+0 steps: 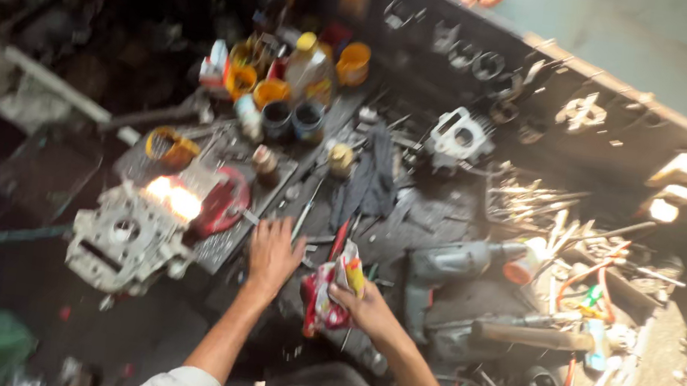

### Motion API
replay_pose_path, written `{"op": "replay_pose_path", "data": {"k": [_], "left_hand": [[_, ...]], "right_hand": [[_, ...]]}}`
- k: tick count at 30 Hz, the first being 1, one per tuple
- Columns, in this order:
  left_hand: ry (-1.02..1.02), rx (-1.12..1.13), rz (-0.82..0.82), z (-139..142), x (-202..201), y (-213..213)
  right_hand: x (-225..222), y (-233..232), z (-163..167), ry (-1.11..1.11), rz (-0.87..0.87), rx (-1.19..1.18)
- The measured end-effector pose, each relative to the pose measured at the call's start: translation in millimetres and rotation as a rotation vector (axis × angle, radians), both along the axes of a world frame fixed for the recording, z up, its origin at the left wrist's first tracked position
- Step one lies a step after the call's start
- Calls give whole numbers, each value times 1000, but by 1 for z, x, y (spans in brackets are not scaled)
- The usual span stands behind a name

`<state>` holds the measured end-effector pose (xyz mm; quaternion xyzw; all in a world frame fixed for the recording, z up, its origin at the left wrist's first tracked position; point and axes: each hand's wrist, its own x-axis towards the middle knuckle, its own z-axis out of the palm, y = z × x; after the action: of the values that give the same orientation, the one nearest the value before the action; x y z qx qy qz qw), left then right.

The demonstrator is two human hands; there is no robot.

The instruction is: The person works on a metal engine component clamped in a vise, using a socket wrench to tighten bolts and a cloth to wipe the surface. They also handle a small metal ring and inspect the part while another person works nearby.

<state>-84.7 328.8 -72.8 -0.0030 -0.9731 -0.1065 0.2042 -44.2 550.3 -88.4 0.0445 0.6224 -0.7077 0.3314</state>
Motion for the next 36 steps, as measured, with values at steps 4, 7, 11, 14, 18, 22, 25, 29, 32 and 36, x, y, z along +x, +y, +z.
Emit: {"op": "replay_pose_path", "data": {"k": [4,7,11,14,18,22,25,29,32,36], "left_hand": [[-316,17,-28,0,-20,-3],[-285,41,-86,1,-24,-8],[-382,127,-62,8,-15,-19],[-627,409,-169,24,7,-33],[-1007,398,-588,43,42,-40],[-1018,389,-915,53,73,-29],[-986,326,-804,58,89,-36],[-925,395,-632,49,119,-62],[-634,937,-417,26,154,-86],[-786,1403,-7,-12,196,-117]], "right_hand": [[1,26,-9,194,-27,-86],[15,43,-35,221,-86,-106],[36,62,-77,234,-265,-228],[38,65,-88,91,-640,-293],[44,66,-63,326,-280,-336],[54,50,-28,577,675,214],[64,-9,-23,536,901,112],[95,-63,-28,343,932,246],[114,-93,-33,477,639,441],[127,-119,-41,677,484,613]]}}
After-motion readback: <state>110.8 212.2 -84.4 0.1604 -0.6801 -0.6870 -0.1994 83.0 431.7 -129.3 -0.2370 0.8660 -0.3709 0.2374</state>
